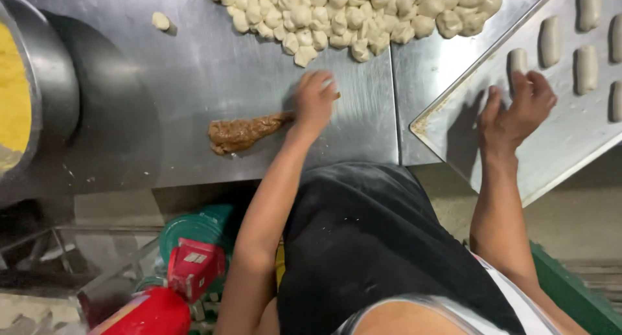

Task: Portioning dough, filling it with a brown paste, and rolling it into cylinders on a baking tray.

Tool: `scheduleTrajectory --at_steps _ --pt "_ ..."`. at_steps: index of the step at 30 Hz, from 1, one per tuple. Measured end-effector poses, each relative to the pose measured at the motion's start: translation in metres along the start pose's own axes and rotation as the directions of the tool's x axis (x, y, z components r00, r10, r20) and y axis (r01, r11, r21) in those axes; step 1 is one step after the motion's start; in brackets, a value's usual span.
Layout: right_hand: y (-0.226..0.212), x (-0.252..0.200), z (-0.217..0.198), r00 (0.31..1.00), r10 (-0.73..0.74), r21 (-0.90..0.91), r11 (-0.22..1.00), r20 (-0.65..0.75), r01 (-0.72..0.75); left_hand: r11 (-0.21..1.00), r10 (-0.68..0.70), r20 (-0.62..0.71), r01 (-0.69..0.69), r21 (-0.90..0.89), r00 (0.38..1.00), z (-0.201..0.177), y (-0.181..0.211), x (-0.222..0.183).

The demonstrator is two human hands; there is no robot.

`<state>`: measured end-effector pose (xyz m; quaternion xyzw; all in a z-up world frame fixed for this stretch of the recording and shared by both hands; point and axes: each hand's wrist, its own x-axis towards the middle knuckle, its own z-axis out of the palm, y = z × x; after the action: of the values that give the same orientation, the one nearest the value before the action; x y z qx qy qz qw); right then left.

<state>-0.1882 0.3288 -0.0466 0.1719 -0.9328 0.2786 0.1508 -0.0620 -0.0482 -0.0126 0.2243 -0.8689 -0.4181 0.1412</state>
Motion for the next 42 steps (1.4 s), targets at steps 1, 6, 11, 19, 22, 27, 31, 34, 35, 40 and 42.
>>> scheduleTrajectory --at_steps 1,6,11,19,22,27,31,34,35,40,42 --pt "-0.010 -0.001 -0.003 1.000 -0.006 -0.002 1.000 -0.005 0.006 1.000 0.004 -0.005 -0.004 -0.004 1.000 0.020 -0.001 0.013" --pt "-0.043 -0.014 -0.001 0.996 -0.093 0.109 0.990 0.000 0.092 0.999 0.002 -0.122 0.004 0.051 0.993 0.087 0.010 0.067" --pt "-0.099 -0.026 -0.029 0.993 -0.106 0.249 0.964 0.047 0.091 0.990 -0.138 -0.008 0.138 -0.041 0.990 0.054 -0.006 0.047" --pt "-0.139 -0.031 0.065 0.937 -0.303 0.448 0.872 0.173 0.199 0.535 -0.475 0.046 0.329 -0.778 0.879 -0.122 -0.039 -0.086" --pt "-0.173 -0.008 0.095 0.820 -0.550 0.556 0.736 0.158 0.387 0.486 -0.551 -0.072 0.250 -0.837 0.831 -0.140 -0.073 -0.147" --pt "-0.226 0.020 0.121 0.654 -0.751 0.568 0.579 0.093 0.585 0.266 -0.684 -0.102 0.117 -0.957 0.722 -0.145 -0.081 -0.215" --pt "-0.219 0.026 0.143 0.558 -0.817 0.568 0.531 0.147 0.629 0.170 -0.745 -0.081 0.072 -0.983 0.663 -0.157 -0.074 -0.228" --pt "-0.219 0.036 0.133 0.464 -0.836 0.465 0.548 0.293 0.695 0.032 -0.749 0.015 0.060 -0.998 0.662 -0.155 -0.094 -0.228" --pt "-0.218 0.034 0.129 0.515 -0.770 0.414 0.638 0.377 0.649 0.012 -0.714 0.031 0.056 -0.998 0.699 -0.158 -0.100 -0.224" --pt "-0.201 0.034 0.090 0.772 -0.133 0.527 0.800 0.622 -0.286 0.001 -0.593 0.078 0.098 -0.995 0.801 -0.171 -0.118 -0.171" --pt "-0.219 0.029 0.053 0.734 0.014 0.623 0.517 0.679 -0.586 0.094 -0.558 0.112 0.197 -0.976 0.823 -0.173 -0.125 -0.150"
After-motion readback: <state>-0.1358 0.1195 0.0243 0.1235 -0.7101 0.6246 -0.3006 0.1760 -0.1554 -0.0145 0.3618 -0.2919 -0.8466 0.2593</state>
